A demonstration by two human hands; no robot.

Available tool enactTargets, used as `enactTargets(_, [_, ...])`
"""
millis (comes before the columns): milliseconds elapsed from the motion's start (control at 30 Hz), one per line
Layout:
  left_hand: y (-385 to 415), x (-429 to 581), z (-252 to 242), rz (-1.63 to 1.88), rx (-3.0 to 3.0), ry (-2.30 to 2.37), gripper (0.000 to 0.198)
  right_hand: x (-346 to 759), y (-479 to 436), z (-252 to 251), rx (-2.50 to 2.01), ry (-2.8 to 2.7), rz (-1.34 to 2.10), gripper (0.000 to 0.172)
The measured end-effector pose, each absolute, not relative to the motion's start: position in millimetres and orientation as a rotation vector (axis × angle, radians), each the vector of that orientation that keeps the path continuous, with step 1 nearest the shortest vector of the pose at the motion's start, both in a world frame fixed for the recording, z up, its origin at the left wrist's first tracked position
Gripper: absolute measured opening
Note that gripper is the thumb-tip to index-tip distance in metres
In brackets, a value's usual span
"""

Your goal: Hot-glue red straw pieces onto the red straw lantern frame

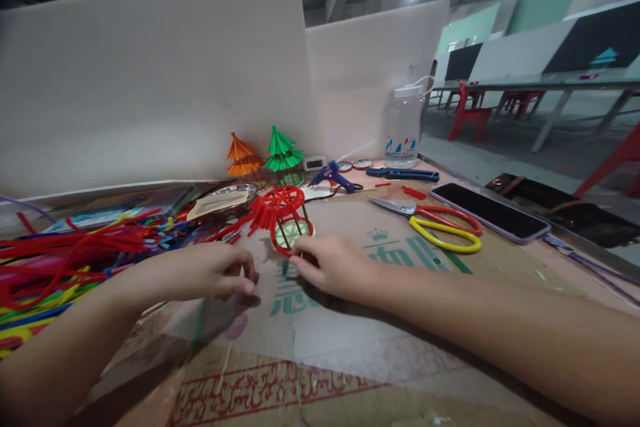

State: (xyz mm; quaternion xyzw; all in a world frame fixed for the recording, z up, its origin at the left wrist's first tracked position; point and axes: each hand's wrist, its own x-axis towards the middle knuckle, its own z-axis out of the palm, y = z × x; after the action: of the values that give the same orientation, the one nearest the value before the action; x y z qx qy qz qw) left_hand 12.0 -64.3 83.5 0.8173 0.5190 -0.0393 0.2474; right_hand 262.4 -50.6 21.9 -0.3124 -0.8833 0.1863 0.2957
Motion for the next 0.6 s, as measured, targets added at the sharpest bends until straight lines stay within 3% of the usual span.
enactTargets(67, [-50.0, 2.8, 70.2, 0.011, 2.267, 1.467, 0.02, 262.2, -49.1, 23.7, -0.937, -2.153, 0.65, 0.019])
enactTargets(133, [-34.5, -1.3, 54.3, 0.351, 2.276, 1.51, 0.024, 259.6, -49.1, 26.3, -0.96, -1.99, 0.789, 0.019])
enactTargets(267, [-12.9, 5.0, 27.0, 0.903, 2.169, 1.283, 0.053, 253.3, -52.0, 28.7, -0.924, -1.847, 1.011, 0.017])
enactTargets(600, [-8.5, 24.8, 1.8, 1.137, 1.875, 1.03, 0.055, 252.6, -54.1, 22.0, -0.879, -1.959, 0.869, 0.018])
